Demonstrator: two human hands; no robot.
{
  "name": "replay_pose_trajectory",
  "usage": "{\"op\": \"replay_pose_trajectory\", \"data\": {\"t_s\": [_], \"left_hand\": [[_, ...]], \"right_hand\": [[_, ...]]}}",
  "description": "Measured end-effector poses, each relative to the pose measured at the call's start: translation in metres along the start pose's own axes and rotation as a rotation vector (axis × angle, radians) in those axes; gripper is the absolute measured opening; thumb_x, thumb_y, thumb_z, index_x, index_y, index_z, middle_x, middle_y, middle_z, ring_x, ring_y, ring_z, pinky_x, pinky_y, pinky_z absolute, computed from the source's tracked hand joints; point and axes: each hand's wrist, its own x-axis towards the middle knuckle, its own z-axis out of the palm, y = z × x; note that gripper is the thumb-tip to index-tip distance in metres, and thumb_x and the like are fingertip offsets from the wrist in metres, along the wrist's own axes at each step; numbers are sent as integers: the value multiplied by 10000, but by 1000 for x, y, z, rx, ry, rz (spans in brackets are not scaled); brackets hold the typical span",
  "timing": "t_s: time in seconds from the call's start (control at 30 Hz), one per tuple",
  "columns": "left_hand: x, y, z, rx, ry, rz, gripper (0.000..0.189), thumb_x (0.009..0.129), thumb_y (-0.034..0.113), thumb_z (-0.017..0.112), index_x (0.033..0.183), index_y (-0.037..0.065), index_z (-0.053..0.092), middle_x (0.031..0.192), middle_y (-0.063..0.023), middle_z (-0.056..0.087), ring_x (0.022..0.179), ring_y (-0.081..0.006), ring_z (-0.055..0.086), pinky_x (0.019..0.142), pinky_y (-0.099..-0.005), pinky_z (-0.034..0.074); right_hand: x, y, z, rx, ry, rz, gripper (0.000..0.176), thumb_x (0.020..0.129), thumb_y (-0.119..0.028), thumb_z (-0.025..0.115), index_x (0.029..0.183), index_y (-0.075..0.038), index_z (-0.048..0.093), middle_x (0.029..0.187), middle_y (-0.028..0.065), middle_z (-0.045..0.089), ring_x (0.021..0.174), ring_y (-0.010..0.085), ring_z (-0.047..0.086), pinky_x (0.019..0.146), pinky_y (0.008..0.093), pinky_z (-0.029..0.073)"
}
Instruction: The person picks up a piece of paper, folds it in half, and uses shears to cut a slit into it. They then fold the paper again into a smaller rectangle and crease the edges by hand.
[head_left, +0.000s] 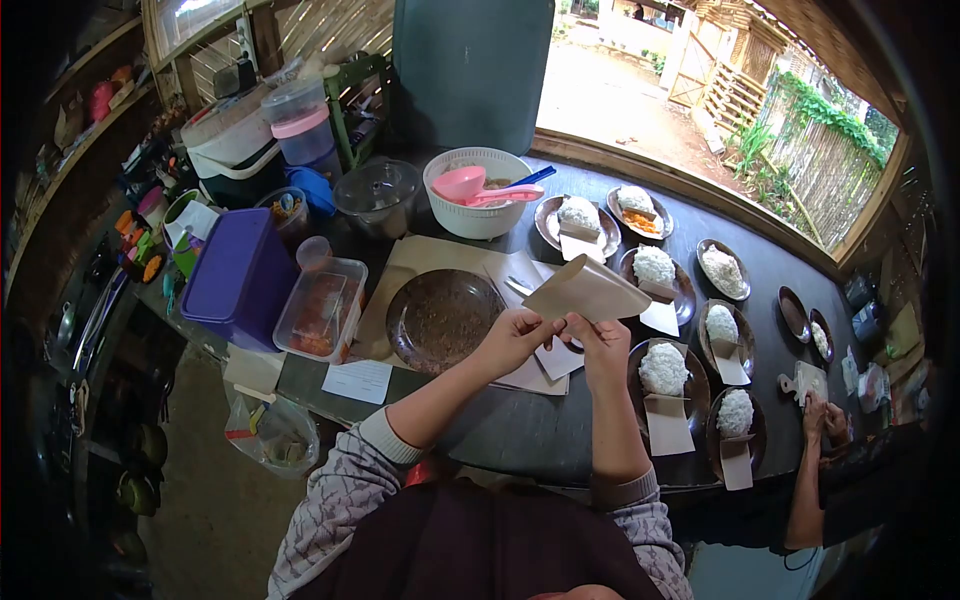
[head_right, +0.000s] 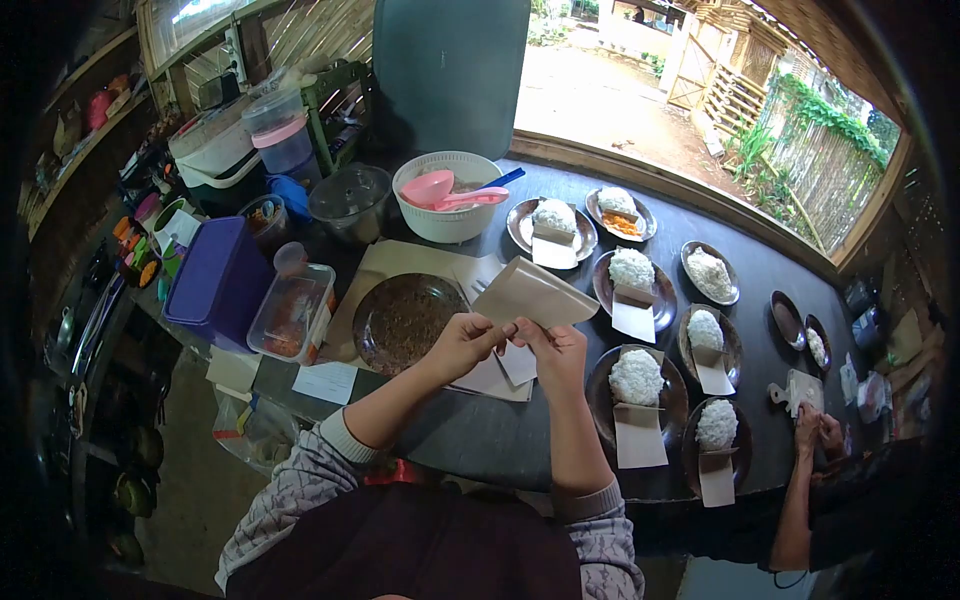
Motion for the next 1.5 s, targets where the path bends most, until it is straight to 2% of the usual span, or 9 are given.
{"op": "replay_pose_trajectory", "data": {"t_s": [0.2,0.4,0.47,0.77,1.0,1.2,1.27,1.43,1.5], "left_hand": [[0,-5,-4,85,-25,49,189,862,178,587,869,3,656,750,0,624,636,-39,488,562,-193,393],[-4,-7,-4,119,-206,-5,152,858,109,577,916,-15,643,789,16,622,713,-35,501,631,-210,412],[-4,-4,-3,95,-216,16,146,856,105,579,913,-14,642,787,20,619,721,-38,503,646,-215,415],[-2,1,-12,241,-332,-63,139,856,106,579,880,-19,635,782,14,615,739,-34,503,662,-215,419],[-2,5,-19,327,-293,-94,143,854,114,586,866,-21,631,758,11,600,725,-45,511,662,-220,419],[-1,6,-34,130,-351,-120,144,851,114,579,840,-22,624,734,11,592,718,-47,510,689,-223,405],[-1,10,-34,142,-388,-126,145,850,116,578,837,-20,625,723,11,592,709,-47,510,684,-218,400],[-3,21,-29,240,-459,-180,153,846,131,583,815,-12,626,681,16,586,675,-40,507,657,-203,387],[-4,19,-28,141,-424,-108,198,843,167,579,707,31,623,605,53,533,570,-13,413,526,-207,308]], "right_hand": [[0,5,-4,72,-29,10,104,784,-74,652,835,12,624,756,56,621,649,99,554,596,225,443],[-4,-5,-3,279,6,194,274,731,-23,661,983,-5,553,817,64,601,640,121,557,549,251,449],[-3,-4,-10,293,-99,228,356,729,-1,654,1051,-11,503,875,70,592,678,142,573,542,267,462],[2,-6,-21,406,192,97,319,754,-18,649,1054,14,544,953,98,605,814,193,605,728,310,490],[13,-10,-53,480,180,95,144,778,4,623,922,14,620,851,66,635,803,144,607,712,267,480],[17,-13,-67,92,88,126,34,804,-52,615,819,-21,616,747,1,601,651,58,548,576,188,409],[15,-21,-67,11,34,311,106,835,-128,596,761,-54,583,676,-46,532,573,16,465,528,166,345],[18,-8,-64,-149,46,226,232,882,-224,546,706,-73,527,626,-81,452,545,-5,378,485,174,286],[20,-4,-64,-215,37,220,258,892,-239,534,696,-72,515,618,-87,432,543,-3,356,478,183,275]]}}
